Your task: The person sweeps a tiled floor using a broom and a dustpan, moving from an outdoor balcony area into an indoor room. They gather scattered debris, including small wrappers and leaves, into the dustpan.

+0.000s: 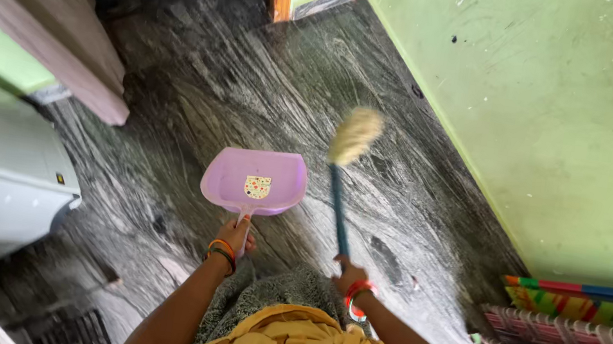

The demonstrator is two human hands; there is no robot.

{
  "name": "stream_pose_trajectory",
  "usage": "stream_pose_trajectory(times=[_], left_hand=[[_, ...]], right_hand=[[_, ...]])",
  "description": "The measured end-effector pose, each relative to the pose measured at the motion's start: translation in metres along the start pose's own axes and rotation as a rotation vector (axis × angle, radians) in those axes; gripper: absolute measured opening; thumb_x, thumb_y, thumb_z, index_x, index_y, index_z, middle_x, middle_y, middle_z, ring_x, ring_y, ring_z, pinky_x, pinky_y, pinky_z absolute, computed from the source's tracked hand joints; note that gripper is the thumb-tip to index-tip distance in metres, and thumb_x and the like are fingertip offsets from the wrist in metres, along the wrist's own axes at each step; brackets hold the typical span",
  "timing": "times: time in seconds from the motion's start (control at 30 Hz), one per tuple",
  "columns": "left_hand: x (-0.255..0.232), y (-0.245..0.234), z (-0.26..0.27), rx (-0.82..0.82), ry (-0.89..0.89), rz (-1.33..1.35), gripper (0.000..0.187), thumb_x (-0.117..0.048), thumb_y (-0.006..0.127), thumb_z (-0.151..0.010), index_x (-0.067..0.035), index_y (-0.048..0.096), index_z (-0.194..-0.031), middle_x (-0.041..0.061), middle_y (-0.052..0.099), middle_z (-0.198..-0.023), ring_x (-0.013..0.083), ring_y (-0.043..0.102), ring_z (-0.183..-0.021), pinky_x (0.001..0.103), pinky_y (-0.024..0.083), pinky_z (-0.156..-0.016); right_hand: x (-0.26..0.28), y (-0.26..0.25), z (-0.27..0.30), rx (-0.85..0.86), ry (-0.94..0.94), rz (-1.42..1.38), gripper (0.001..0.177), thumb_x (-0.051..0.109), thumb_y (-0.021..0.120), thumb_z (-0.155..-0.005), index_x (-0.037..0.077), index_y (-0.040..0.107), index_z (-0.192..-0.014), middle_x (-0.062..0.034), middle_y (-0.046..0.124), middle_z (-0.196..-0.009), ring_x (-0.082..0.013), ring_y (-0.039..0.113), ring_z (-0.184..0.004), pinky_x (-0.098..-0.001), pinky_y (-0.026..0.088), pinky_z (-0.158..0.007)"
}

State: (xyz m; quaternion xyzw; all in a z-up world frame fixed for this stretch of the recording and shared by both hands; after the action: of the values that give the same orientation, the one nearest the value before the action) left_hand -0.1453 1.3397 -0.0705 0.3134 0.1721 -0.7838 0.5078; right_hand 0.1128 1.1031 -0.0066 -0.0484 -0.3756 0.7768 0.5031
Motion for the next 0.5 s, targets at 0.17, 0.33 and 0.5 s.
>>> stream_pose_trajectory(times=[0.17,0.33,0.5], left_hand=[[-0.037,-0.054,-0.032,0.012,0.005,0.086,0.042,-0.040,0.058,-0.101,0.002,0.060,-0.101,0.014,0.061,-0.067,0.0211,0.056,-0.048,0.043,0.060,-0.053],[-0.054,-0.095,-0.045,-0.005,0.010,0.133,0.042,-0.042,0.059,-0.099,0.001,0.059,-0.100,0.015,0.062,-0.069,0.0205,0.055,-0.048,0.042,0.061,-0.053],[-0.074,-0.125,-0.051,-0.021,0.002,0.165,0.050,-0.047,0.060,-0.100,0.003,0.057,-0.100,0.015,0.059,-0.068,0.0205,0.054,-0.049,0.042,0.060,-0.054]], right_hand=[[0.071,0.050,0.007,0.074,-0.253,0.307,0.036,0.032,0.064,-0.095,0.033,0.062,-0.131,-0.0155,0.074,-0.101,-0.0346,0.072,-0.088,-0.0456,0.057,-0.076],[0.167,0.095,-0.053,0.082,-0.304,0.609,0.026,0.035,0.055,-0.102,0.028,0.074,-0.118,-0.0154,0.073,-0.106,-0.0361,0.073,-0.096,-0.0496,0.059,-0.076],[0.247,0.097,-0.102,0.032,-0.152,0.420,0.044,0.049,0.062,-0.095,0.008,0.077,-0.102,-0.0158,0.078,-0.109,-0.0315,0.076,-0.097,-0.0445,0.060,-0.081]])
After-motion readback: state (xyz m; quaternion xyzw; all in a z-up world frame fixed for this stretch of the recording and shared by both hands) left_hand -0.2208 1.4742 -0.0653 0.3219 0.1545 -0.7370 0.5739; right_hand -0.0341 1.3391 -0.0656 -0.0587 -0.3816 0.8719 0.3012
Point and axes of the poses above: each hand's wrist, its own z-axis away from the middle knuckle, its own y-axis out of the palm, x = y × z, the point moved 4 cm from there along -z, towards the middle knuckle
